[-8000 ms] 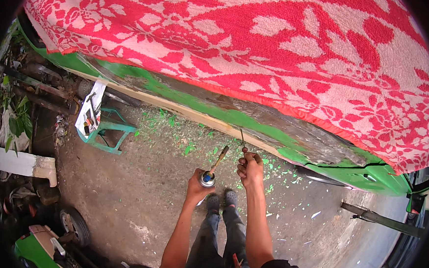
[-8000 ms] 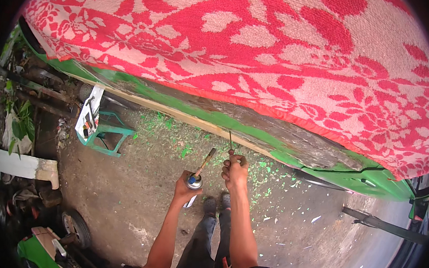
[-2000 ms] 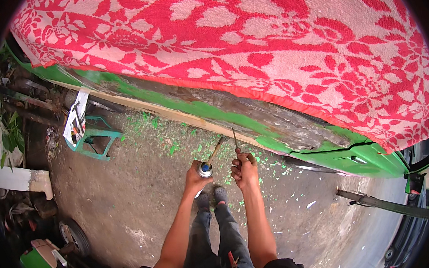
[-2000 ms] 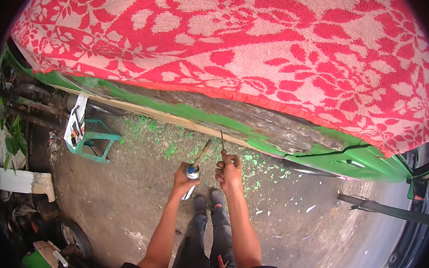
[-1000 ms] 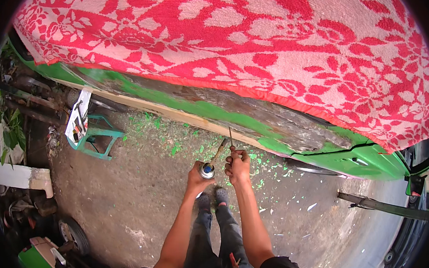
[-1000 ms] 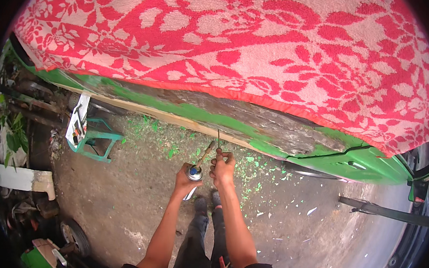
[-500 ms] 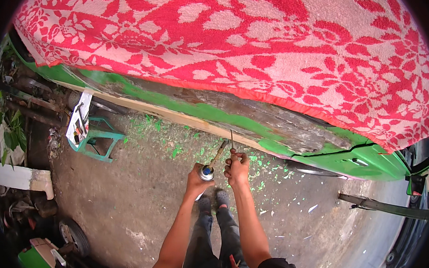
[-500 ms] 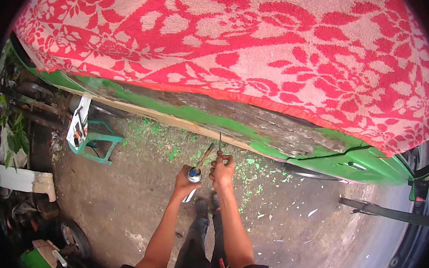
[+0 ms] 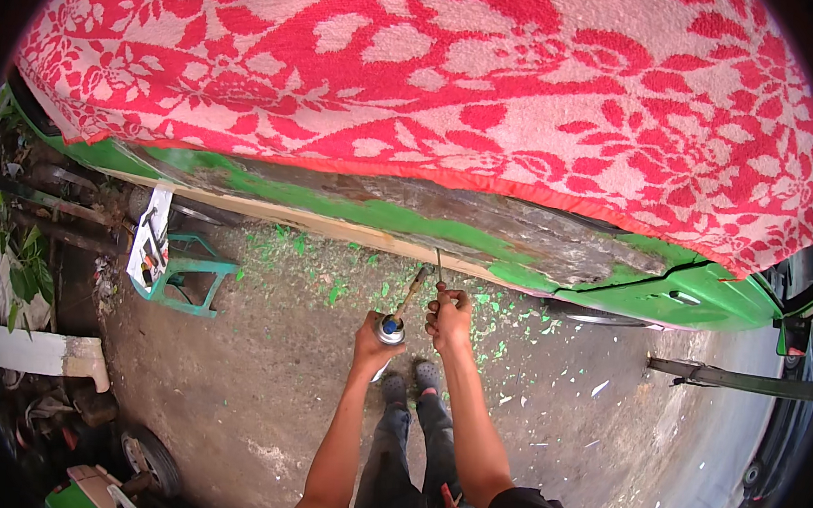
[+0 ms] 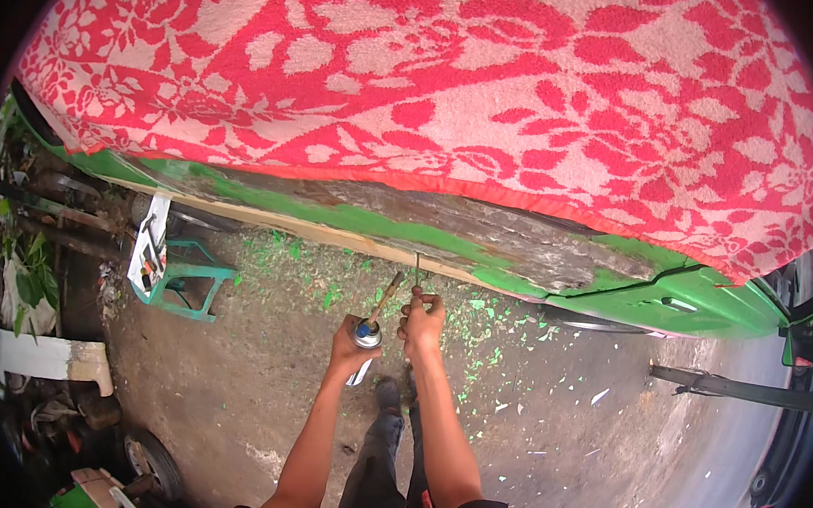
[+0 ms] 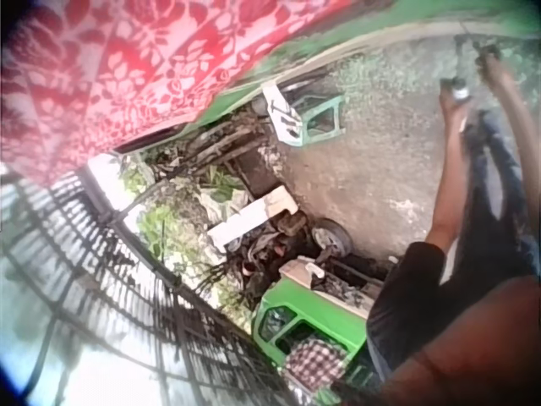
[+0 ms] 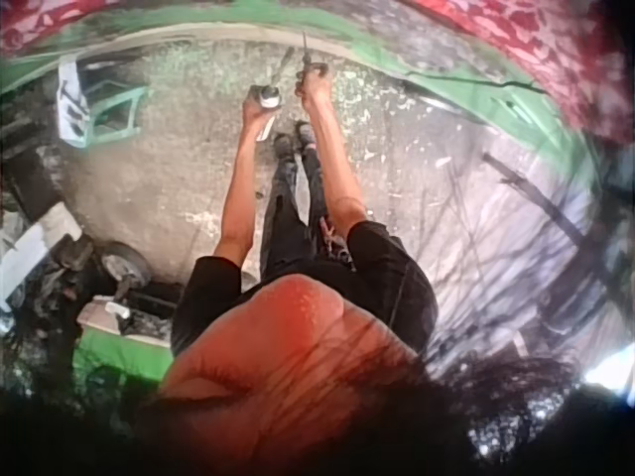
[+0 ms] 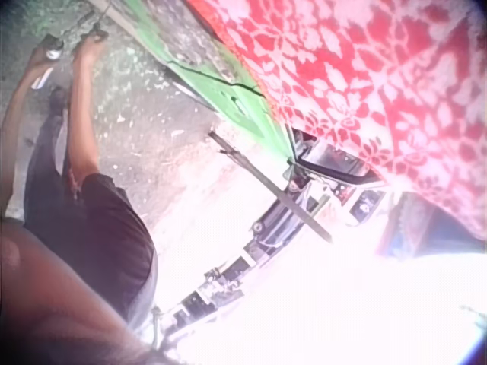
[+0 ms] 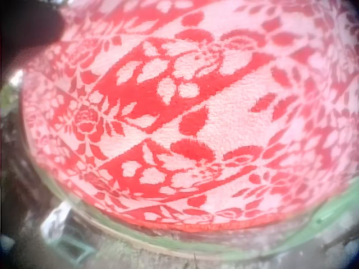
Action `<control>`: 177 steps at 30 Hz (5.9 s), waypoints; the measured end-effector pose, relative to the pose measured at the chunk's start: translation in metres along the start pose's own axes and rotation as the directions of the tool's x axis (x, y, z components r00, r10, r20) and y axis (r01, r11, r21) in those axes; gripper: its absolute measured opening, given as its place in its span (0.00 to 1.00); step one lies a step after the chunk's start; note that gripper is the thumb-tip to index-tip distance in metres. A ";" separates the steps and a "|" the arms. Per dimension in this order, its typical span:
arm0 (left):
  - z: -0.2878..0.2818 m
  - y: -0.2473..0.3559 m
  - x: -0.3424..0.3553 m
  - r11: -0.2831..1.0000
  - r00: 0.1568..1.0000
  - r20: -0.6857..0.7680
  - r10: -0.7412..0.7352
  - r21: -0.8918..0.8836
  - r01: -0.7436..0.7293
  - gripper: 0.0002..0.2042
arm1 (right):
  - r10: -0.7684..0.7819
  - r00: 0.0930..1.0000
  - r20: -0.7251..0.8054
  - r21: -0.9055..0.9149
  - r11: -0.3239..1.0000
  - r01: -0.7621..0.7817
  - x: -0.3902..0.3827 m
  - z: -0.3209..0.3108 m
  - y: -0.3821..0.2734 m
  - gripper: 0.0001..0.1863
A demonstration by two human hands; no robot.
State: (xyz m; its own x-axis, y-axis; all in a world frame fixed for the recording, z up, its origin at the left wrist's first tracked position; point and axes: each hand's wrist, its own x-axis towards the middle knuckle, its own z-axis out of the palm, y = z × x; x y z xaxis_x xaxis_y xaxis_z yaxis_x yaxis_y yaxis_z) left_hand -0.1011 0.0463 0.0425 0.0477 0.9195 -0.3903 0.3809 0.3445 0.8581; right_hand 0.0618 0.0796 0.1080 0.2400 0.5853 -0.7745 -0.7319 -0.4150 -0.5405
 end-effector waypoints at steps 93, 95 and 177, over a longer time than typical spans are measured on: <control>-0.096 -0.052 -0.051 0.982 0.964 -0.258 -0.061 -0.191 0.011 0.27 | -0.089 0.982 -0.166 -0.027 0.996 0.085 0.025 -0.013 0.025 0.06; -0.097 -0.050 -0.051 0.980 0.968 -0.235 -0.091 -0.191 0.046 0.27 | -0.127 0.967 -0.220 0.020 0.991 0.135 0.036 -0.025 0.026 0.07; 0.028 -0.008 0.006 0.997 0.999 -0.038 -0.001 -0.072 -0.001 0.27 | 0.146 0.981 0.125 0.020 0.988 -0.150 0.007 -0.044 -0.021 0.06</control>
State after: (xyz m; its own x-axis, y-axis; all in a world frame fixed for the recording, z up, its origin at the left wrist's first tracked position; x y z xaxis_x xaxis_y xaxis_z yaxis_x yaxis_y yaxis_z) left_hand -0.0785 0.0435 0.0240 0.0124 0.9255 -0.3786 0.3134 0.3560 0.8804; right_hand 0.1070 0.0623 0.0995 0.0483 0.6009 -0.7978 -0.7720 -0.4844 -0.4116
